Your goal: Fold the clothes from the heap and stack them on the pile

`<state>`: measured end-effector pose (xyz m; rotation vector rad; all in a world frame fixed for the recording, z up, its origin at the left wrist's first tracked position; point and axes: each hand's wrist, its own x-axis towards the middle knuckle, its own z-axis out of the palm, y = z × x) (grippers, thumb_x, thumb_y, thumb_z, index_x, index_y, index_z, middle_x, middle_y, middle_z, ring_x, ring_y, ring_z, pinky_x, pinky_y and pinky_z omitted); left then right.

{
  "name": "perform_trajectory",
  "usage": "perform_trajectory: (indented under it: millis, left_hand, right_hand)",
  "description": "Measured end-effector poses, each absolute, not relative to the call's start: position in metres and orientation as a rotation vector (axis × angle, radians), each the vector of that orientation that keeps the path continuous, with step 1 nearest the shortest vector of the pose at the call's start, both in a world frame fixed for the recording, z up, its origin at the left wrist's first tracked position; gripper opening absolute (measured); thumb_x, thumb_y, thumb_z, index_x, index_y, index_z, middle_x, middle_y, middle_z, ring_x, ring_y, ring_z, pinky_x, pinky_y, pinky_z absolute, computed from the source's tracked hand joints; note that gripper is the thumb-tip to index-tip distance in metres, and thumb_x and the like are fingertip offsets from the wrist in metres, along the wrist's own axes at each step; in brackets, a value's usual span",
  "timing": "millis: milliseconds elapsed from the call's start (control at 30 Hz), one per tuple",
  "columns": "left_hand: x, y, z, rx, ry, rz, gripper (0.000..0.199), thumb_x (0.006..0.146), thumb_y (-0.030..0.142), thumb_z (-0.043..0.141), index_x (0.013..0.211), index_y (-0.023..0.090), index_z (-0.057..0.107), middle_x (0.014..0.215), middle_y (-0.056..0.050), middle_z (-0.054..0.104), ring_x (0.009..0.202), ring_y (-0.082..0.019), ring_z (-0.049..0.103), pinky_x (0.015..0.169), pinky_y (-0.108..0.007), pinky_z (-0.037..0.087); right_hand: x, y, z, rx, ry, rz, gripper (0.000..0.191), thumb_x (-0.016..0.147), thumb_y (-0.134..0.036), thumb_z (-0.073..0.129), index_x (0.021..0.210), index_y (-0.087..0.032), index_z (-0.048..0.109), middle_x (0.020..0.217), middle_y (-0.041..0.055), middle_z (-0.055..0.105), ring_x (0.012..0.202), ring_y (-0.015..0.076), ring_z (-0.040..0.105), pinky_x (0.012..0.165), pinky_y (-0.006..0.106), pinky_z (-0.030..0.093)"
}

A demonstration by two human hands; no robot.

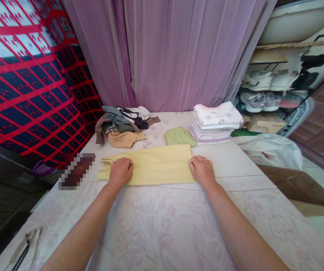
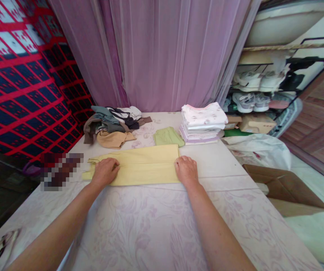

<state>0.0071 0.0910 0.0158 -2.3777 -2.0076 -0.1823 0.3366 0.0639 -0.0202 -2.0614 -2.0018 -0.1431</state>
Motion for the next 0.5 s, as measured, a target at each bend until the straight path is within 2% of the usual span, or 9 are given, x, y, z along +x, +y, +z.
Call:
perform_trajectory:
  millis: [133, 233, 300, 367, 500]
  left_hand:
    - [0.02, 0.088, 0.014, -2.498, -1.807, -0.28, 0.034, 0.087, 0.023, 0.044, 0.117, 0.02, 0.059, 0.124, -0.008, 0.061, 0.118, -0.024, 0.05, 0.1, -0.042, 0.034]
    - [0.033, 0.084, 0.004, -2.695, -1.591, -0.21, 0.046, 0.094, 0.036, 0.034, 0.136, 0.022, 0.044, 0.145, -0.005, 0.043, 0.137, -0.025, 0.03, 0.111, -0.047, 0.018]
    - [0.04, 0.082, -0.006, -2.769, -1.532, -0.108, 0.052, 0.095, 0.046, 0.029, 0.143, 0.025, 0.035, 0.151, -0.005, 0.032, 0.141, -0.027, 0.021, 0.112, -0.051, 0.014]
    - [0.044, 0.08, -0.016, -2.779, -1.527, -0.04, 0.056, 0.094, 0.052, 0.027, 0.145, 0.027, 0.031, 0.154, -0.006, 0.026, 0.141, -0.028, 0.019, 0.112, -0.053, 0.013]
    - [0.046, 0.08, -0.024, -2.742, -1.564, 0.023, 0.055, 0.095, 0.052, 0.023, 0.145, 0.029, 0.03, 0.154, -0.005, 0.023, 0.142, -0.026, 0.018, 0.112, -0.054, 0.012]
  right_hand:
    - [0.339, 0.062, -0.021, -2.015, -1.997, -0.137, 0.017, 0.087, -0.024, 0.048, 0.09, -0.02, 0.065, 0.098, 0.0068, 0.066, 0.094, 0.0216, 0.055, 0.078, 0.033, 0.034]
    - [0.333, 0.06, -0.018, -1.941, -1.984, -0.153, 0.029, 0.087, -0.021, 0.044, 0.11, -0.019, 0.062, 0.116, 0.0094, 0.063, 0.106, 0.0228, 0.054, 0.09, 0.036, 0.033]
    - [0.318, 0.059, -0.016, -1.879, -1.996, -0.138, 0.039, 0.089, -0.021, 0.039, 0.125, -0.017, 0.054, 0.133, 0.0105, 0.054, 0.121, 0.0233, 0.046, 0.101, 0.04, 0.028]
    - [0.293, 0.06, -0.014, -1.808, -2.063, -0.061, 0.046, 0.092, -0.025, 0.035, 0.136, -0.016, 0.043, 0.145, 0.0097, 0.042, 0.133, 0.0228, 0.034, 0.108, 0.043, 0.02]
    - [0.235, 0.07, -0.015, -1.646, -2.315, 0.233, 0.052, 0.094, -0.034, 0.029, 0.143, -0.018, 0.033, 0.152, 0.0065, 0.028, 0.14, 0.0204, 0.022, 0.113, 0.046, 0.013]
